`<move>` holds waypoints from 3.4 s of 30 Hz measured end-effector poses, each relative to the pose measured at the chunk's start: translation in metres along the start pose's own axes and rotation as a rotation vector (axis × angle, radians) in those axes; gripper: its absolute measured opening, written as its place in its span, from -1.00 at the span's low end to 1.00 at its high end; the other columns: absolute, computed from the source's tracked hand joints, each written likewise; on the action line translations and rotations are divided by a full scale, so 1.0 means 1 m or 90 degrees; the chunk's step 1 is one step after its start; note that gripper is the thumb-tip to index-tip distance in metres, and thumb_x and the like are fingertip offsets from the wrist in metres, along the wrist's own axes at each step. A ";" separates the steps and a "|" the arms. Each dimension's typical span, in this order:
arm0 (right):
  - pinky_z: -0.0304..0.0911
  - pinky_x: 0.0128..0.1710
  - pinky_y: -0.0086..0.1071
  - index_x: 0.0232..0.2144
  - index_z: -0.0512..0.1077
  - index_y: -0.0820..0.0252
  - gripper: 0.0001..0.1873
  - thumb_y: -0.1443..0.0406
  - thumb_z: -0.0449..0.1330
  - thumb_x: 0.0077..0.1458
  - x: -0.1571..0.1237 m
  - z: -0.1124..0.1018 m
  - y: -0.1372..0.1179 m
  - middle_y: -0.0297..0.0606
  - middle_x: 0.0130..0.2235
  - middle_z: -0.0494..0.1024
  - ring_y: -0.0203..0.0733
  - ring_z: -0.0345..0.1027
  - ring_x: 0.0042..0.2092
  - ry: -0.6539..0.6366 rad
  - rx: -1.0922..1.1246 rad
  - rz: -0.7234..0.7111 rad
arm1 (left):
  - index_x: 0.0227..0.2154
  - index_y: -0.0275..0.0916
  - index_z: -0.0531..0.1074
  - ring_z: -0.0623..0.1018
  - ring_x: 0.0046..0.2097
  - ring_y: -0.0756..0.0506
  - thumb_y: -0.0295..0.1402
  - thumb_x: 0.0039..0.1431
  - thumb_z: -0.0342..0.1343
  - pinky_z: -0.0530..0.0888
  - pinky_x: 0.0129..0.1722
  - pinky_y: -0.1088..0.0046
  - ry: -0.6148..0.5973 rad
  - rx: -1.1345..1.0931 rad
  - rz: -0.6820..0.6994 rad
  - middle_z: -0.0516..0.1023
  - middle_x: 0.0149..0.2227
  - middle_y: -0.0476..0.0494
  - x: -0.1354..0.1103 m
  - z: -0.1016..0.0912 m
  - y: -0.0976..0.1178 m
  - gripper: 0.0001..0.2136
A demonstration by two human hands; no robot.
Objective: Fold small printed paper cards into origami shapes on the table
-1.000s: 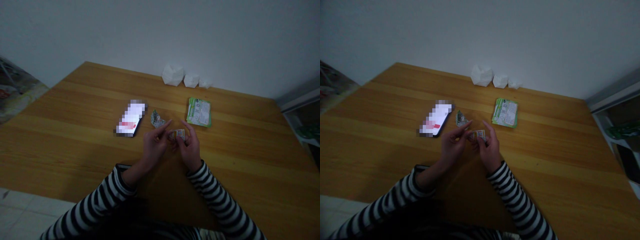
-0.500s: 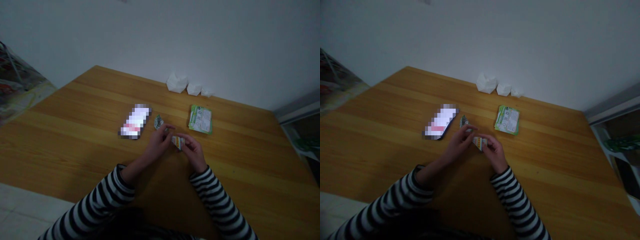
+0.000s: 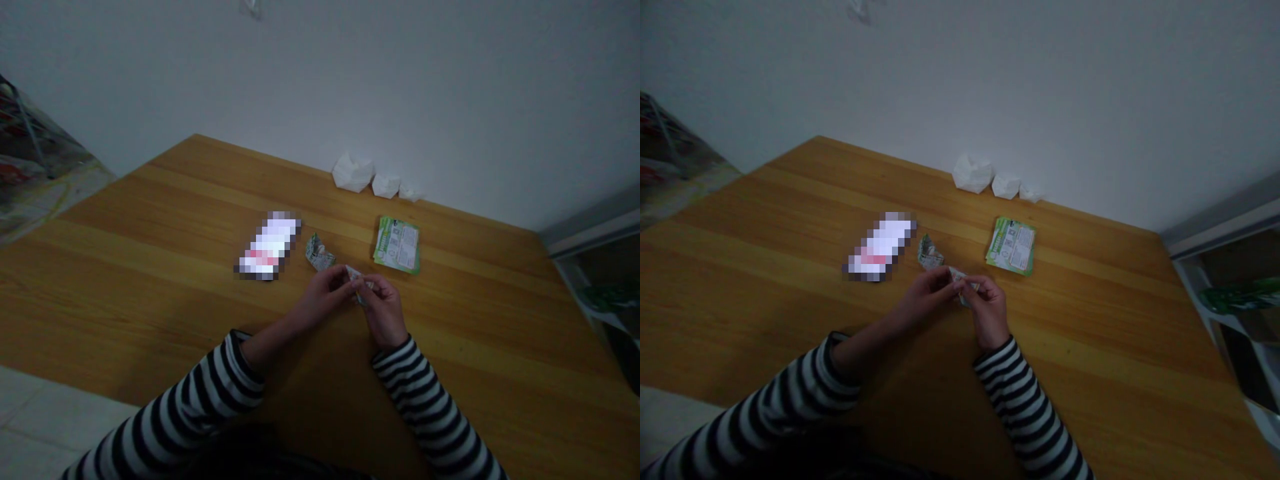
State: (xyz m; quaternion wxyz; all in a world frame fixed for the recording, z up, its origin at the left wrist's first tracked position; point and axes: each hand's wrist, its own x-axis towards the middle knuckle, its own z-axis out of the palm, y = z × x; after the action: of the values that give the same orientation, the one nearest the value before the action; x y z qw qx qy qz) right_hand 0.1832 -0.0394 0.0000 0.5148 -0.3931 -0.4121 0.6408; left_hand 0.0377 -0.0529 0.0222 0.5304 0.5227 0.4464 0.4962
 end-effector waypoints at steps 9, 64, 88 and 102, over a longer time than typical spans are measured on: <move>0.46 -0.35 -0.33 -0.32 0.59 0.13 -0.80 0.18 0.39 -0.01 -0.006 0.003 -0.006 -0.28 -0.38 0.65 -0.22 0.50 -0.41 0.006 -0.173 -0.105 | -0.52 -0.25 0.43 0.37 -0.37 -0.05 -0.05 0.29 0.02 0.37 -0.37 0.44 0.118 0.119 0.044 0.38 -0.48 -0.05 0.004 -0.006 -0.003 -0.60; 0.19 -0.53 -0.49 -0.16 0.44 0.11 -0.70 0.22 0.34 0.05 0.000 -0.004 -0.011 -0.47 -0.54 0.45 -0.36 0.27 -0.53 -0.027 -0.081 -0.073 | -0.22 -0.30 0.44 0.62 -0.42 -0.02 -0.27 -0.03 0.40 0.54 -0.36 0.49 0.083 -0.186 -0.066 0.63 -0.43 -0.06 0.001 0.001 -0.004 -0.64; 0.08 -0.70 -0.50 -0.38 0.49 0.15 -0.89 0.26 0.32 0.01 0.004 -0.018 -0.011 -0.42 -0.54 0.50 -0.39 0.16 -0.65 -0.032 -0.054 0.034 | -0.32 -0.33 0.50 0.62 -0.43 -0.04 -0.26 0.11 0.26 0.52 -0.39 0.48 -0.017 -0.201 -0.105 0.63 -0.47 -0.13 0.002 -0.007 0.000 -0.79; 0.20 -0.38 -0.39 -0.59 0.43 0.14 -0.72 0.47 0.04 0.06 0.008 -0.036 -0.025 -0.35 -0.54 0.46 -0.24 0.34 -0.45 -0.222 -0.450 -0.247 | -0.44 -0.36 0.57 0.59 -0.53 0.00 0.01 0.11 0.24 0.51 -0.48 0.55 -0.157 -0.128 -0.270 0.64 -0.50 -0.20 0.001 -0.011 -0.005 -0.58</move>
State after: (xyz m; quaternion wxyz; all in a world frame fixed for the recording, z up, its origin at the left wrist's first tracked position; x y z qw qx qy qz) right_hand 0.2234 -0.0236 0.0104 0.3825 -0.3463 -0.7528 0.4089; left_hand 0.0272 -0.0508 0.0165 0.7222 0.4189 0.4265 0.3479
